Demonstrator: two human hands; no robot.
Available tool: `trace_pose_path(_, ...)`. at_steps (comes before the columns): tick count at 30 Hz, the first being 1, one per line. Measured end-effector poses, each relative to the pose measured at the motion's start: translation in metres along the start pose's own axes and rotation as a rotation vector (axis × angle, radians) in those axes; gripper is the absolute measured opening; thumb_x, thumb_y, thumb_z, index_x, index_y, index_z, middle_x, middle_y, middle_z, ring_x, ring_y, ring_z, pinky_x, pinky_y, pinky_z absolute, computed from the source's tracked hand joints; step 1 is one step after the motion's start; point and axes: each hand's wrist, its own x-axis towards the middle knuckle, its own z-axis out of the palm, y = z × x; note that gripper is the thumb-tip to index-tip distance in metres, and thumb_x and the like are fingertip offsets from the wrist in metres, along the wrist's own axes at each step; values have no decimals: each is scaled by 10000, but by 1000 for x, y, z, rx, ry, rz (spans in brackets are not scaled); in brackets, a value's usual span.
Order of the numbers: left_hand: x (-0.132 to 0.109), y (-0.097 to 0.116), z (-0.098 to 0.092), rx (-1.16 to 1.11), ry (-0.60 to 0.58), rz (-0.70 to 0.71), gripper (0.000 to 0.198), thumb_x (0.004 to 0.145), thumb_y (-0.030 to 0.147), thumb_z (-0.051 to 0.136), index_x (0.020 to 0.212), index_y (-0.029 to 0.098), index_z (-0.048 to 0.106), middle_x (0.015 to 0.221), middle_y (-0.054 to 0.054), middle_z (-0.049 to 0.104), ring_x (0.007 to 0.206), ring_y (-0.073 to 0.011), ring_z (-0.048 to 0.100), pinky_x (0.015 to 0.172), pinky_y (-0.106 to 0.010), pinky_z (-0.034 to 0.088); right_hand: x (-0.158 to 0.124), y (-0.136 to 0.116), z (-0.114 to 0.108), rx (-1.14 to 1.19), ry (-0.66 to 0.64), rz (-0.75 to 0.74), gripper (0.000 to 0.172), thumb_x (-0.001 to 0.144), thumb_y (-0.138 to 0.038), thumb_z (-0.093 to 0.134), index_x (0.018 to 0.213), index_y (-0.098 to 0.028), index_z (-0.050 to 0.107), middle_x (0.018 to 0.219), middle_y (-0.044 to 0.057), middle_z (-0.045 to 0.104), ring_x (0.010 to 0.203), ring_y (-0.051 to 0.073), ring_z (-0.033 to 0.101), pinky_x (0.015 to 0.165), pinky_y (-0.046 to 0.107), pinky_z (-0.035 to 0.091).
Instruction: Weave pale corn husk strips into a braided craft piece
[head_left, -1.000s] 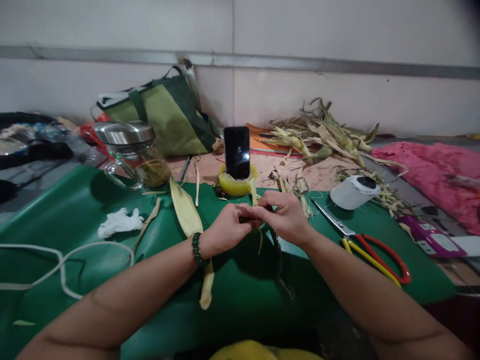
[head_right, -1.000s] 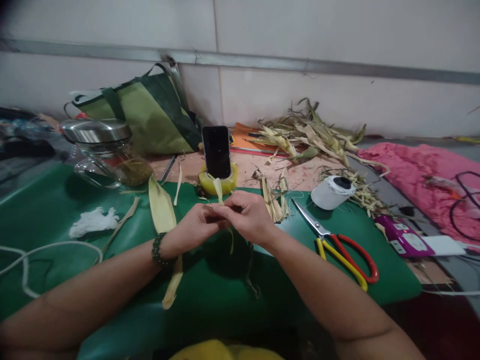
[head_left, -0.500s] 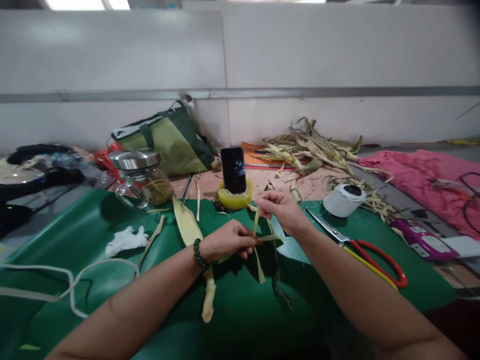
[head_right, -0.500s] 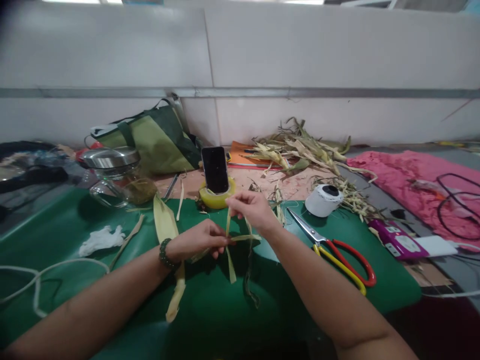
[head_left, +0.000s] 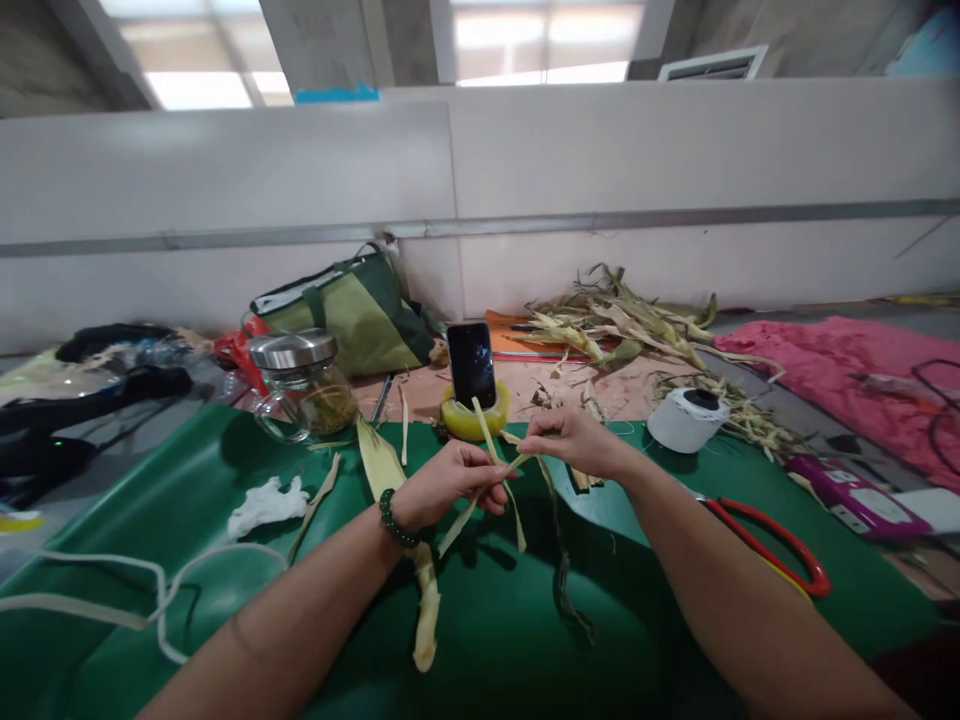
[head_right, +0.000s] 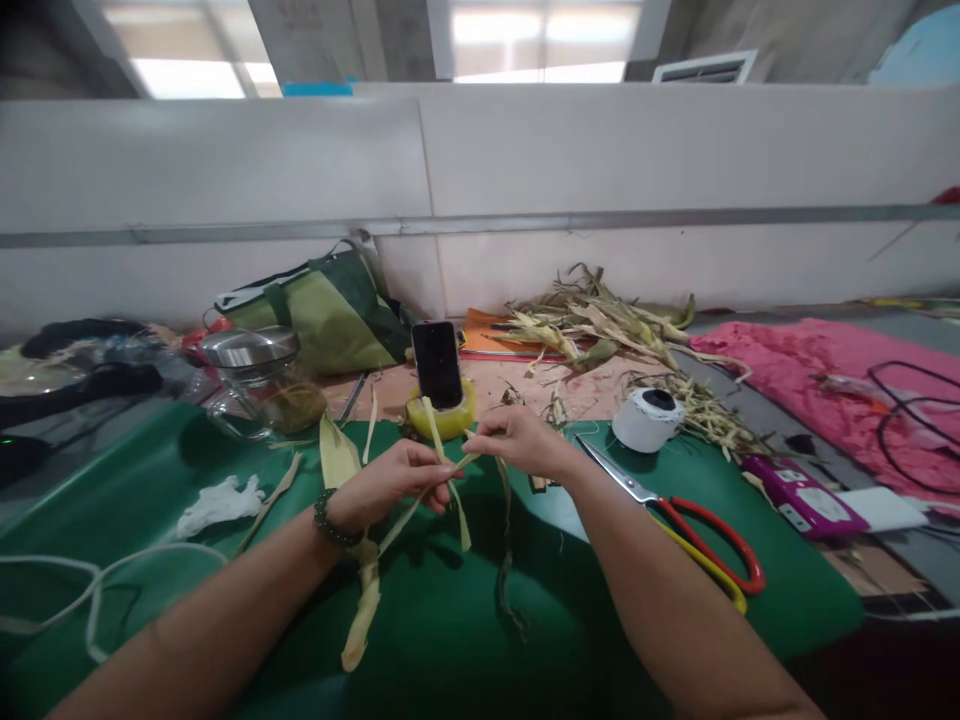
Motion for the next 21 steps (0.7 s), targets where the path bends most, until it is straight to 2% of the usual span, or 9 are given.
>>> trace_pose_path(3,3,-1,0,-121,63,-15,346,583,386,806,708,87,686,583,-56,666,524,-127,626,520,-209,445,4,9,1,-121,265,2,281,770,-411,633,614,-178,623,614,7,605,605,131,523,601,254,399)
trace_pose_path(7,7,-1,3,-274,208,19,232,626,269,788,743,101,678,630,-59,690,590,-123,637,533,-193,429,-1,2,13,-300,607,-159,189,830,-341,559,742,-193,638,789,75,653,805,203,562,773,341,415)
trace_pose_path(8,8,-2,3,-316,262,51,207,635,247,780,750,108,677,657,-57,701,607,-116,637,556,-191,440,-3,-3,19,-290,604,-172,216,842,-341,537,708,-193,620,741,70,637,765,199,557,748,338,419)
trace_pose_path(10,11,-3,3,-387,353,144,185,632,220,778,740,118,668,680,-48,709,645,-114,642,636,-204,472,-7,-14,35,-176,450,-88,295,875,-343,475,640,-193,571,637,43,597,648,169,547,664,310,427)
trace_pose_path(13,15,-7,3,-463,379,287,247,594,221,799,778,128,663,703,-32,708,684,-131,650,718,-243,496,-7,-22,66,121,235,112,205,737,-361,656,805,-196,554,771,32,638,695,168,595,642,286,470)
trace_pose_path(14,15,-8,3,-477,380,316,276,585,224,803,803,132,662,720,-30,708,694,-135,652,725,-253,498,-6,-23,75,220,200,154,326,665,-319,715,902,-203,525,814,27,640,727,172,609,640,280,484)
trace_pose_path(17,17,-9,1,-485,413,382,313,564,244,810,814,137,658,714,-24,701,692,-137,648,716,-255,495,-3,-19,89,417,145,255,305,728,-271,611,965,-216,427,684,-27,588,597,145,595,540,260,483)
trace_pose_path(19,18,-8,-2,-475,446,425,310,564,269,803,804,132,662,671,-19,688,665,-128,636,701,-244,489,-4,-15,86,315,177,191,228,791,-255,523,992,-213,423,638,-41,559,545,134,564,527,259,474)
trace_pose_path(21,18,-6,-4,-439,459,443,310,581,293,783,818,127,672,617,-9,664,615,-118,613,673,-238,481,-7,-14,76,54,240,15,188,810,-268,532,980,-202,484,703,1,596,615,147,574,594,282,480)
